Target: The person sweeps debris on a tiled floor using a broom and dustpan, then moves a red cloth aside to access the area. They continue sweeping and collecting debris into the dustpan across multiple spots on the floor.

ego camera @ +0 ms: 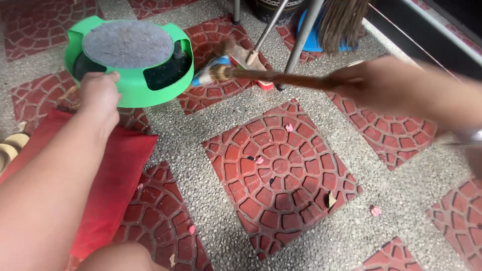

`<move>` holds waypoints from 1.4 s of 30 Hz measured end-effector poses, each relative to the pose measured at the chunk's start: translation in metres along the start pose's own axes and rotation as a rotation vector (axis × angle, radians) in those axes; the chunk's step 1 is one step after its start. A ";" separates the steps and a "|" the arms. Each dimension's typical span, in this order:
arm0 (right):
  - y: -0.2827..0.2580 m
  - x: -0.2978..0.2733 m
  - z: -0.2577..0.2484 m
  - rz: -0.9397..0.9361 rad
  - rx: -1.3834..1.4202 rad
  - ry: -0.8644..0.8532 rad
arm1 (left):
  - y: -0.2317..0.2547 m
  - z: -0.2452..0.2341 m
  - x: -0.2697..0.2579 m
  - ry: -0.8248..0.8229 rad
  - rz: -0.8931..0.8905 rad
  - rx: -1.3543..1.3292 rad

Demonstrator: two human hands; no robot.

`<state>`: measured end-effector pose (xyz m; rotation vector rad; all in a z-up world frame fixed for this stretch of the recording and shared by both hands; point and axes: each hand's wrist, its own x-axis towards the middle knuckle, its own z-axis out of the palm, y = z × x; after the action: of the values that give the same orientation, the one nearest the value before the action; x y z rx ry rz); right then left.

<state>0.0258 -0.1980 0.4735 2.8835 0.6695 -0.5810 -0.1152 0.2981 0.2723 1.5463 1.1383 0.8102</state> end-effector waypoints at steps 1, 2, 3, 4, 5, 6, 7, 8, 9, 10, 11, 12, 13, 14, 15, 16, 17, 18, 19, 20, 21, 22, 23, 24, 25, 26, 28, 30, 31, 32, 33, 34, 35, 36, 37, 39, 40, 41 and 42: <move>-0.024 0.008 0.012 -0.009 -0.002 -0.003 | 0.005 -0.005 0.001 0.008 -0.003 0.003; -0.048 0.015 0.025 -0.068 0.034 -0.015 | 0.010 -0.011 0.002 0.037 0.008 0.042; -0.069 0.021 0.039 -0.122 0.074 -0.033 | 0.013 -0.013 0.001 0.059 0.014 0.084; -0.083 0.038 0.060 -0.125 0.073 -0.044 | 0.009 -0.017 0.001 0.061 0.006 0.091; -0.095 0.054 0.080 -0.159 0.095 -0.032 | 0.008 -0.018 0.002 0.068 0.004 0.088; -0.106 0.070 0.100 -0.193 0.118 -0.019 | 0.008 -0.019 0.002 0.075 0.003 0.085; -0.105 0.075 0.101 -0.190 0.116 -0.018 | 0.013 -0.015 -0.004 0.072 0.002 0.082; -0.103 0.080 0.103 -0.170 0.057 -0.068 | 0.019 -0.013 -0.010 0.097 -0.048 0.096; -0.104 0.079 0.109 -0.154 0.002 -0.129 | 0.020 -0.016 -0.021 0.123 -0.103 0.121; -0.087 0.065 0.096 -0.155 0.003 -0.141 | 0.023 -0.016 -0.030 0.122 -0.111 0.130; -0.068 0.053 0.078 -0.165 -0.066 -0.160 | 0.030 -0.011 -0.036 0.087 -0.133 0.127; -0.049 0.041 0.057 -0.176 -0.135 -0.179 | 0.039 -0.007 -0.043 0.052 -0.154 0.124; -0.031 0.028 0.040 -0.163 -0.134 -0.168 | 0.033 -0.002 -0.036 0.042 -0.145 0.114; -0.014 0.013 0.023 -0.115 -0.224 -0.200 | 0.027 0.002 -0.031 0.036 -0.116 0.067; 0.003 -0.002 0.008 -0.070 -0.309 -0.241 | 0.017 0.004 -0.027 0.035 -0.097 0.025; 0.032 0.003 0.006 -0.064 -0.311 -0.240 | 0.012 0.005 -0.027 0.030 -0.097 0.021; 0.063 0.008 0.005 0.023 -0.375 -0.278 | 0.009 0.008 -0.025 0.035 -0.092 0.047; 0.093 0.012 0.003 0.111 -0.439 -0.315 | 0.007 0.012 -0.023 0.040 -0.087 0.073; 0.140 0.028 0.010 0.118 -0.436 -0.316 | 0.006 0.013 -0.024 0.033 -0.085 0.072; 0.188 0.043 0.018 0.057 -0.265 -0.229 | 0.004 0.013 -0.025 0.013 -0.072 0.064; 0.233 0.059 0.025 -0.012 -0.094 -0.144 | 0.001 0.011 -0.026 0.001 -0.062 0.057; 0.223 0.044 0.023 -0.012 -0.093 -0.145 | 0.002 0.014 -0.023 0.000 -0.062 0.058; 0.211 0.029 0.022 -0.090 0.134 -0.050 | 0.001 0.014 -0.022 0.017 -0.058 0.045; 0.200 0.014 0.021 -0.157 0.384 0.055 | -0.001 0.015 -0.020 0.034 -0.055 0.033; 0.137 0.014 0.004 -0.159 0.386 0.058 | 0.004 0.014 -0.024 0.035 -0.051 0.033; 0.083 -0.003 -0.007 -0.067 0.034 -0.038 | 0.008 0.014 -0.028 0.025 -0.070 0.030; 0.028 -0.031 0.000 0.037 -0.301 -0.117 | 0.014 0.018 -0.034 0.012 -0.090 0.025; -0.010 -0.020 0.025 -0.187 -0.080 -0.038 | 0.018 0.016 -0.040 0.034 -0.124 0.028; -0.018 -0.008 0.041 -0.194 -0.079 -0.043 | 0.017 0.015 -0.043 0.039 -0.126 0.034; -0.026 0.005 0.058 -0.176 -0.064 -0.094 | 0.015 0.013 -0.046 0.034 -0.123 0.037; -0.032 0.017 0.071 -0.152 -0.048 -0.137 | 0.018 0.017 -0.047 0.023 -0.113 0.033; -0.025 0.017 0.070 -0.152 -0.048 -0.133 | 0.020 0.014 -0.048 0.023 -0.110 0.031; -0.017 0.015 0.070 -0.166 -0.091 -0.159 | 0.020 0.012 -0.050 0.008 -0.118 0.039; -0.009 0.014 0.070 -0.181 -0.135 -0.184 | 0.021 0.011 -0.052 -0.008 -0.126 0.047; 0.008 0.006 0.062 -0.182 -0.137 -0.184 | 0.016 0.009 -0.049 -0.006 -0.127 0.047; 0.044 -0.012 0.043 -0.050 -0.242 -0.272 | 0.010 0.009 -0.041 -0.007 -0.053 0.052; 0.067 -0.011 0.041 -0.046 -0.241 -0.269 | 0.006 0.007 -0.036 -0.011 -0.049 0.049; 0.092 -0.011 0.038 0.029 -0.290 -0.305 | 0.002 0.009 -0.032 -0.006 -0.025 0.032; 0.117 -0.012 0.036 0.106 -0.337 -0.338 | -0.002 0.012 -0.027 -0.001 0.000 0.014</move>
<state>0.0562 -0.3144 0.4489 2.4149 0.5037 -0.8264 -0.1139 0.2689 0.2687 1.5581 1.1459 0.8031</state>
